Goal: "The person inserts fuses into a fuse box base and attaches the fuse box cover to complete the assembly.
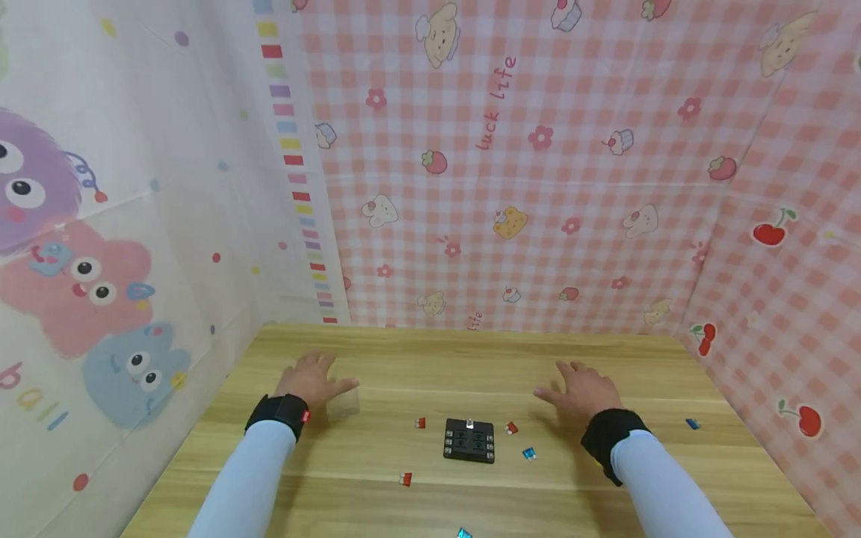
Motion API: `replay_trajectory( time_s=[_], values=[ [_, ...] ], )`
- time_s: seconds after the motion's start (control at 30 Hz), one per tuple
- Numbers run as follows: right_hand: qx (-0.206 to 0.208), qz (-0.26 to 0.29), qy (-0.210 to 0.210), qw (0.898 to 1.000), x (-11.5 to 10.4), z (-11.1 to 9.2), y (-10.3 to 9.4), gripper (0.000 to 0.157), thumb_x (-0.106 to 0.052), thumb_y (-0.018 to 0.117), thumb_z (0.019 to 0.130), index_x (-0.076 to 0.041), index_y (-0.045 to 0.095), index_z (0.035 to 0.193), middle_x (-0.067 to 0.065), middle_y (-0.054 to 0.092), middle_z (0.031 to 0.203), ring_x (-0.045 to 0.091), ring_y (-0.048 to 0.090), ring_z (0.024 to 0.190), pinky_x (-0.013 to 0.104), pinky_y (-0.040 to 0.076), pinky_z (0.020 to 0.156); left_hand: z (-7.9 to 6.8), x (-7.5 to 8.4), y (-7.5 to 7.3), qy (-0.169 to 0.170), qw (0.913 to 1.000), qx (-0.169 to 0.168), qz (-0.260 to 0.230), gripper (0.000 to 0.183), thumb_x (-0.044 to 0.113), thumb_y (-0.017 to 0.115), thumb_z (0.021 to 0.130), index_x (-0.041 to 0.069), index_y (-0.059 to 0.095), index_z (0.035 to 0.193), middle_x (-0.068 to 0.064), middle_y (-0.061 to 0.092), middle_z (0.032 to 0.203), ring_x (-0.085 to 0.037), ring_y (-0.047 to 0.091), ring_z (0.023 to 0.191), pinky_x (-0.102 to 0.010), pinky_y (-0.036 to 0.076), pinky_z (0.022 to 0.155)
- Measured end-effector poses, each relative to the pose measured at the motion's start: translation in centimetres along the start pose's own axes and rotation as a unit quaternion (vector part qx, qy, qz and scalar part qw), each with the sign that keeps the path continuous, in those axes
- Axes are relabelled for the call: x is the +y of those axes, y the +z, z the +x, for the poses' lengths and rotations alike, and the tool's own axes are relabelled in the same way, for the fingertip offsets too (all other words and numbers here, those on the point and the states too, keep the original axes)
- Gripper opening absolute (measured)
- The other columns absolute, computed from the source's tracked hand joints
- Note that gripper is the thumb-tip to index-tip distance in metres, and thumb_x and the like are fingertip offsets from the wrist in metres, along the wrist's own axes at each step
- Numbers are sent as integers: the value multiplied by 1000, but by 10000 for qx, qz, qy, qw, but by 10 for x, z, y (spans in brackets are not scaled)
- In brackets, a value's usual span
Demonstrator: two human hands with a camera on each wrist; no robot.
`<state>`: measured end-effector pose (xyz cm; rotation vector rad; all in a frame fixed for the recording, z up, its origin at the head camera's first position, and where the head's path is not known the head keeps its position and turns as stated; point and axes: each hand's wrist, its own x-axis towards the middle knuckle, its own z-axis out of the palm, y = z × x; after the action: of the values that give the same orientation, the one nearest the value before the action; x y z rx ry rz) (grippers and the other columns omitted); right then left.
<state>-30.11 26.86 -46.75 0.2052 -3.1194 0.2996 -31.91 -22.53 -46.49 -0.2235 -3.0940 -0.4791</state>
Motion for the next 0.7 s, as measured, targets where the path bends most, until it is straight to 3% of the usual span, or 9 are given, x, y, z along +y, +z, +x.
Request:
replay_trajectory(
  time_s=[0.3, 0.7],
  values=[
    [-190, 32, -168, 9997, -6, 1, 4, 81, -65, 53, 92, 5, 56, 133, 31, 56, 130, 48, 50, 122, 60, 41, 97, 0, 24, -1, 219, 9996, -197, -44, 80, 58, 63, 90, -1, 48, 142, -31, 45, 142, -48, 41, 131, -62, 35, 102],
    [-420, 235, -139, 9987, -21, -3, 4, 68, -55, 61, 92, 0, 59, 133, 26, 60, 127, 45, 54, 120, 58, 41, 98, -2, 52, -1, 171, 9979, -625, -68, 77, 53, 68, 88, 5, 49, 144, -25, 46, 145, -44, 41, 134, -59, 33, 106]
  ],
)
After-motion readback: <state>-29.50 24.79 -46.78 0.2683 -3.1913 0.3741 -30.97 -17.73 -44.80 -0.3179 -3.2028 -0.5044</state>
